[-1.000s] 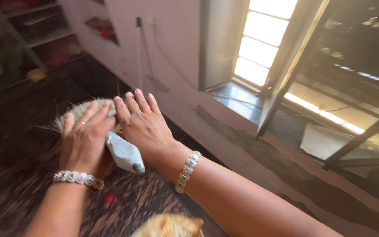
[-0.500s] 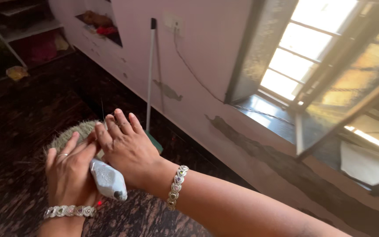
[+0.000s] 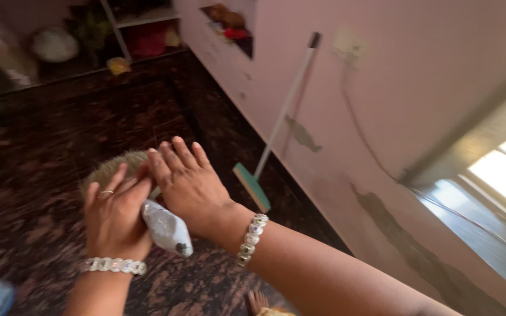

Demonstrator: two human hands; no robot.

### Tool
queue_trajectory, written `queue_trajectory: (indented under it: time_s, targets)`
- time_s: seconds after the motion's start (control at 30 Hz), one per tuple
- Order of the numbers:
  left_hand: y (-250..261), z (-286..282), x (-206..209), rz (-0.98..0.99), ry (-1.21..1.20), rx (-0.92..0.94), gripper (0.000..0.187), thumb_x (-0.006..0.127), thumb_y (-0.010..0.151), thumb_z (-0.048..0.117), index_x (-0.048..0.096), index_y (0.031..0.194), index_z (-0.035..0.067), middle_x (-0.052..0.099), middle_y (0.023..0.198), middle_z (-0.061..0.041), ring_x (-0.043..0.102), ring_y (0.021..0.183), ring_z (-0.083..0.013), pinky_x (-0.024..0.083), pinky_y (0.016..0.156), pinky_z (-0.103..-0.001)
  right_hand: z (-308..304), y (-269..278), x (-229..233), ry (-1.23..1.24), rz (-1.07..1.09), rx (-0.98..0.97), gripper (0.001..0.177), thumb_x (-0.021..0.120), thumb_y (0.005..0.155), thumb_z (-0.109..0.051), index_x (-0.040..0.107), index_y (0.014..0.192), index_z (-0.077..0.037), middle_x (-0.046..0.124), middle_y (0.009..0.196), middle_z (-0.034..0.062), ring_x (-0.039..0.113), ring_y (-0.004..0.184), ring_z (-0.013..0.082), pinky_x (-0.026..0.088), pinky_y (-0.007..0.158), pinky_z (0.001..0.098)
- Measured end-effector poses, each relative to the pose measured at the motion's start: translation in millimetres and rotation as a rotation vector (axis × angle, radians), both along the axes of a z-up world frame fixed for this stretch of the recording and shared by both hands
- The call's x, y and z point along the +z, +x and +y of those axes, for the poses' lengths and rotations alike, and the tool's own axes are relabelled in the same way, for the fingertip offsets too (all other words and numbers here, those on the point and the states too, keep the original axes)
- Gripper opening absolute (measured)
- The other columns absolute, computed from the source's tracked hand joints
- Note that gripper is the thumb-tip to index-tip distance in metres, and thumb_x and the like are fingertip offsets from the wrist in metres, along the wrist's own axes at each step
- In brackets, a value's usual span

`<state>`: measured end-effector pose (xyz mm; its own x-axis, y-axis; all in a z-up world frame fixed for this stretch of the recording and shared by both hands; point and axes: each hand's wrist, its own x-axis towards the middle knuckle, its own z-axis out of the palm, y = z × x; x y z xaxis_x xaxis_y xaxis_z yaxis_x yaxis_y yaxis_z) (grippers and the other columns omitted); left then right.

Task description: The person applies an adhesive substance to a wooden furniture piece using a brush and spreads it across the surface.

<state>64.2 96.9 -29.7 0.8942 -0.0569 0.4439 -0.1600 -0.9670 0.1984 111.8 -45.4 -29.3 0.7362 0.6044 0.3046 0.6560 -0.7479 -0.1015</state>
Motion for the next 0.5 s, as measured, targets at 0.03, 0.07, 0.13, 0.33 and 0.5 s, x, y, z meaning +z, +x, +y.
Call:
queue_trajectory:
  time_s: [0.03, 0.07, 0.13, 0.33, 0.5]
  targets:
    - [2, 3, 3, 0.056, 0.013, 0.019, 0.063, 0.083, 0.067, 0.024, 0.068, 0.128, 0.014, 0.059, 0.145, -0.003, 0.041, 0.143, -0.0317, 0.024, 0.116, -0.061, 4, 5, -1, 0.003, -0.002, 0.031, 0.072, 0.048, 0.096, -0.032, 0.023, 0.156, 0.001, 0.028, 0.161, 0.0230, 0.016, 0.153, 0.0382, 0.011, 0.122, 0.0524]
    - [5, 2, 5, 0.111, 0.025, 0.039, 0.066, 0.084, 0.065, 0.025, 0.067, 0.129, 0.015, 0.058, 0.146, -0.003, 0.039, 0.143, -0.0312, 0.024, 0.114, -0.061, 7, 13, -1, -0.014, 0.003, 0.033, 0.074, 0.048, 0.096, -0.033, 0.022, 0.156, 0.001, 0.028, 0.161, 0.0225, 0.016, 0.153, 0.0373, 0.011, 0.123, 0.0521]
    - [1, -4, 5, 0.179, 0.016, 0.064, 0.065, 0.084, 0.066, 0.026, 0.068, 0.128, 0.017, 0.056, 0.149, -0.002, 0.037, 0.143, -0.0305, 0.024, 0.113, -0.061, 7, 22, -6, -0.060, 0.036, 0.032, 0.077, 0.049, 0.095, -0.036, 0.021, 0.156, 0.000, 0.026, 0.163, 0.0215, 0.017, 0.154, 0.0357, 0.010, 0.124, 0.0514]
    - [28, 9, 23, 0.163, 0.045, 0.135, 0.049, 0.077, 0.072, 0.021, 0.070, 0.120, 0.019, 0.054, 0.149, 0.001, 0.035, 0.149, -0.0285, 0.025, 0.115, -0.059, 28, 57, -7, -0.122, -0.051, 0.090, 0.076, 0.049, 0.093, -0.028, 0.018, 0.156, 0.002, 0.023, 0.163, 0.0214, 0.015, 0.153, 0.0368, 0.010, 0.123, 0.0515]
    - [4, 37, 21, 0.100, 0.024, 0.354, 0.040, 0.074, 0.072, 0.018, 0.071, 0.112, 0.018, 0.053, 0.153, 0.000, 0.037, 0.145, -0.0268, 0.025, 0.114, -0.061, 69, 59, -1, -0.037, -0.143, 0.341, 0.071, 0.049, 0.094, -0.021, 0.024, 0.156, 0.002, 0.028, 0.162, 0.0249, 0.019, 0.153, 0.0393, 0.013, 0.123, 0.0521]
